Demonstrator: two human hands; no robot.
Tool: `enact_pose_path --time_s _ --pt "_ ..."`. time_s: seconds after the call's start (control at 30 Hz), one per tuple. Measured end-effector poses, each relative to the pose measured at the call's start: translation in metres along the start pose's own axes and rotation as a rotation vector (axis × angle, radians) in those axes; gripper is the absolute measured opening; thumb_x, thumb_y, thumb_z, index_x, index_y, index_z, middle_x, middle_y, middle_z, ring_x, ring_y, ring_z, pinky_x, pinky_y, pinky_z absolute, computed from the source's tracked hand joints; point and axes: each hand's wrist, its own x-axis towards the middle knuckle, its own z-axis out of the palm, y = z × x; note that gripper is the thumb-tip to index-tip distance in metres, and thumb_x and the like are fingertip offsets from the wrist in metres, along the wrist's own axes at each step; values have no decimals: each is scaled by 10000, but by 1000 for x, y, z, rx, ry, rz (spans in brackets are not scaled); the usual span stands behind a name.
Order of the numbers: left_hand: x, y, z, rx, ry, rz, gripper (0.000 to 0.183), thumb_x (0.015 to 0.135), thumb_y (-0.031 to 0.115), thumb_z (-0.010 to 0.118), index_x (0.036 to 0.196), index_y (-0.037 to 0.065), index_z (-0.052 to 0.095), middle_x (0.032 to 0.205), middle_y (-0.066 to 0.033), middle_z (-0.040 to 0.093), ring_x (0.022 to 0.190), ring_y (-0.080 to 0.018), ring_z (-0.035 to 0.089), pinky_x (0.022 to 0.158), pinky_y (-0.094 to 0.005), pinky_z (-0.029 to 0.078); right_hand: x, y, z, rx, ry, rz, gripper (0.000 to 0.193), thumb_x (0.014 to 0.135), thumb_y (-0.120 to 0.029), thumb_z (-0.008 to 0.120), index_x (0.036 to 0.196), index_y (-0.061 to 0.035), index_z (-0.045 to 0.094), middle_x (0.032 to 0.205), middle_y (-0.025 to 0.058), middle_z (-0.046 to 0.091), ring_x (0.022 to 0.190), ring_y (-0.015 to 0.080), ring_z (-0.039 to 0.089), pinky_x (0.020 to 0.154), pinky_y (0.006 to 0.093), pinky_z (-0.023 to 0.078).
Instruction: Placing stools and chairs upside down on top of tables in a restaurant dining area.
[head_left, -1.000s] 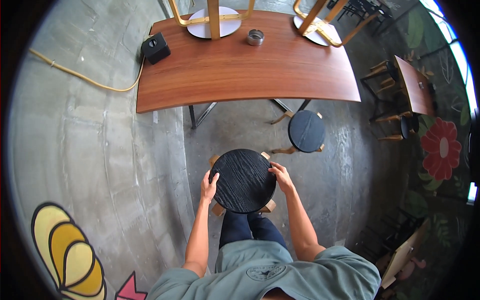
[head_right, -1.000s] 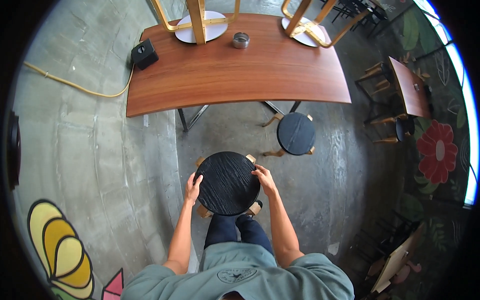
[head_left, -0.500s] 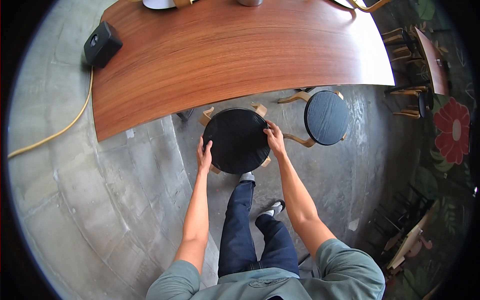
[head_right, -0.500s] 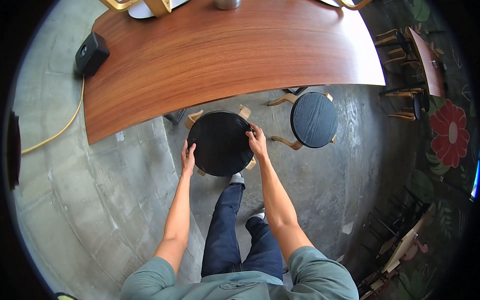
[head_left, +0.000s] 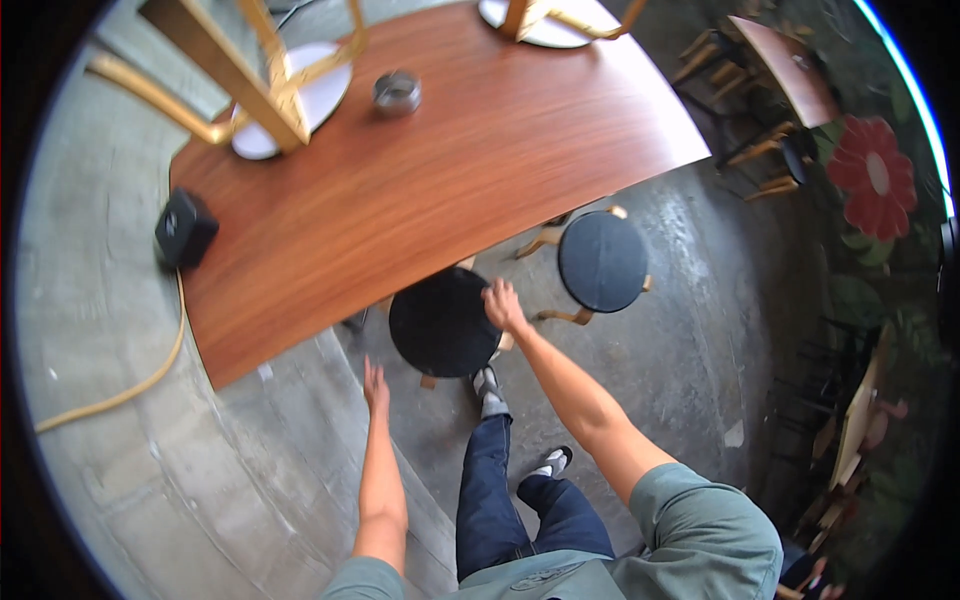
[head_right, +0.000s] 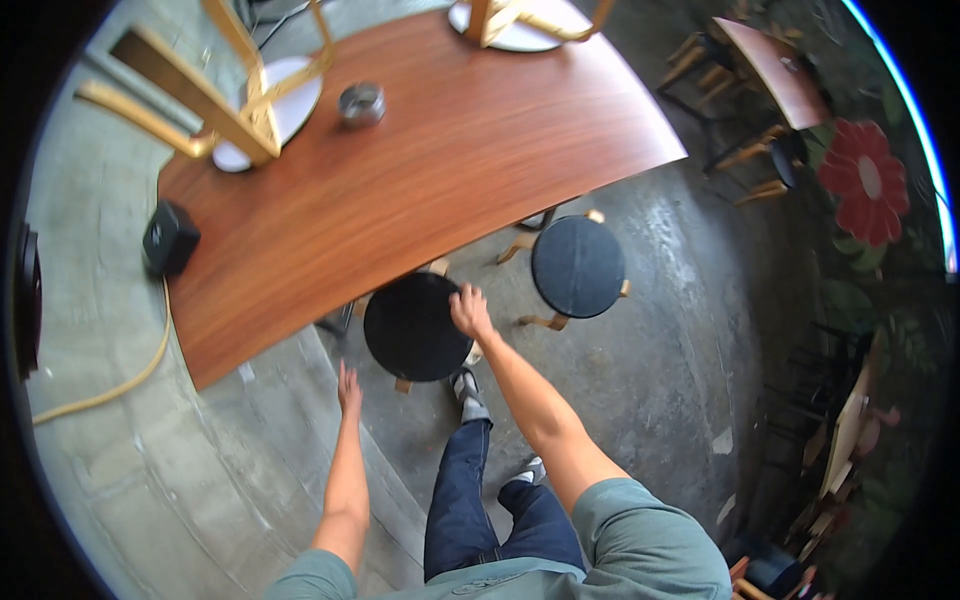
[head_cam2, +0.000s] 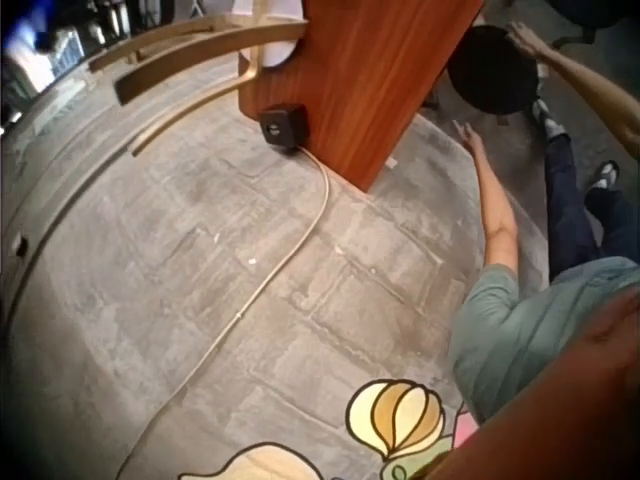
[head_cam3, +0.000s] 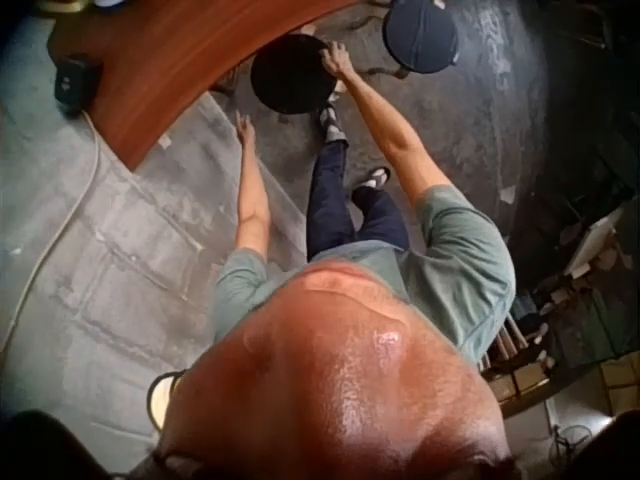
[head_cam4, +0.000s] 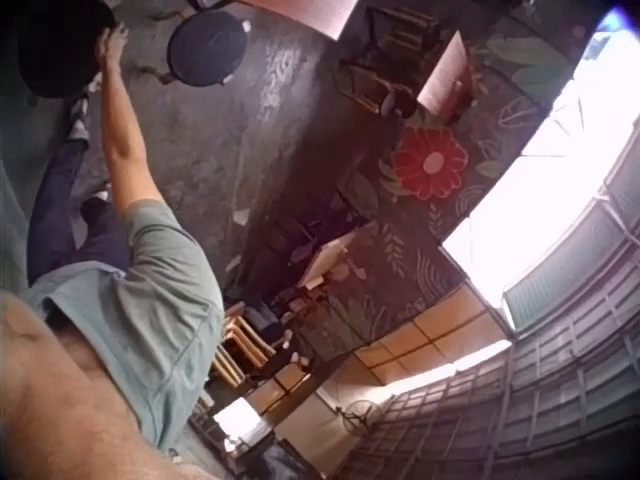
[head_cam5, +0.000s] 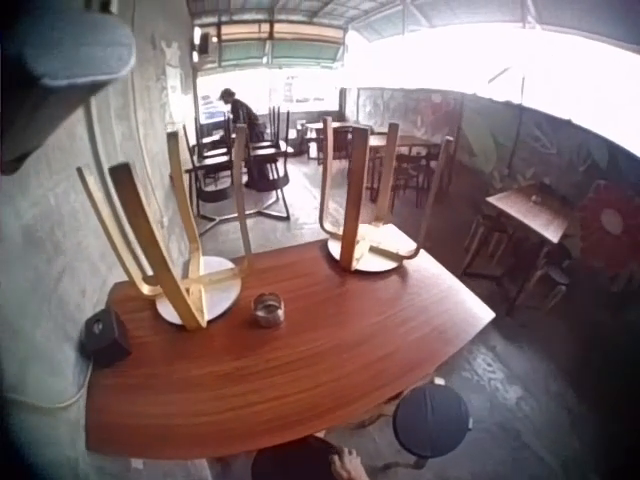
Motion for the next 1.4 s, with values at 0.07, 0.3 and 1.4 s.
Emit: enact_pose_path --time_s 0.07,0.3,1.4 --pt "-29 -23 -11 141 6 -119 551 925 233 444 1432 177 233 1339 -189 437 1213 -288 450 994 -322 343 -38 18 -32 4 162 -196 143 827 -147 484 895 -22 500 980 229 483 814 415 489 663 500 440" --pt "-219 -60 -33 300 -2 -692 668 863 217 449 1441 305 127 1222 -177 470 739 -329 597 554 -435 532 -315 19 -197 477 -533 1024 419 863 -387 420 893 22 509 742 191 605 610 296 639 547 403 522" --pt "-272 111 293 757 -614 -162 272 891 271 465 1078 88 539 872 -28 626 642 -114 536 527 -277 454 -579 172 -421 1120 449 1557 238 814 -243 420 889 -46 530 771 118 610 593 239 598 523 389 499"
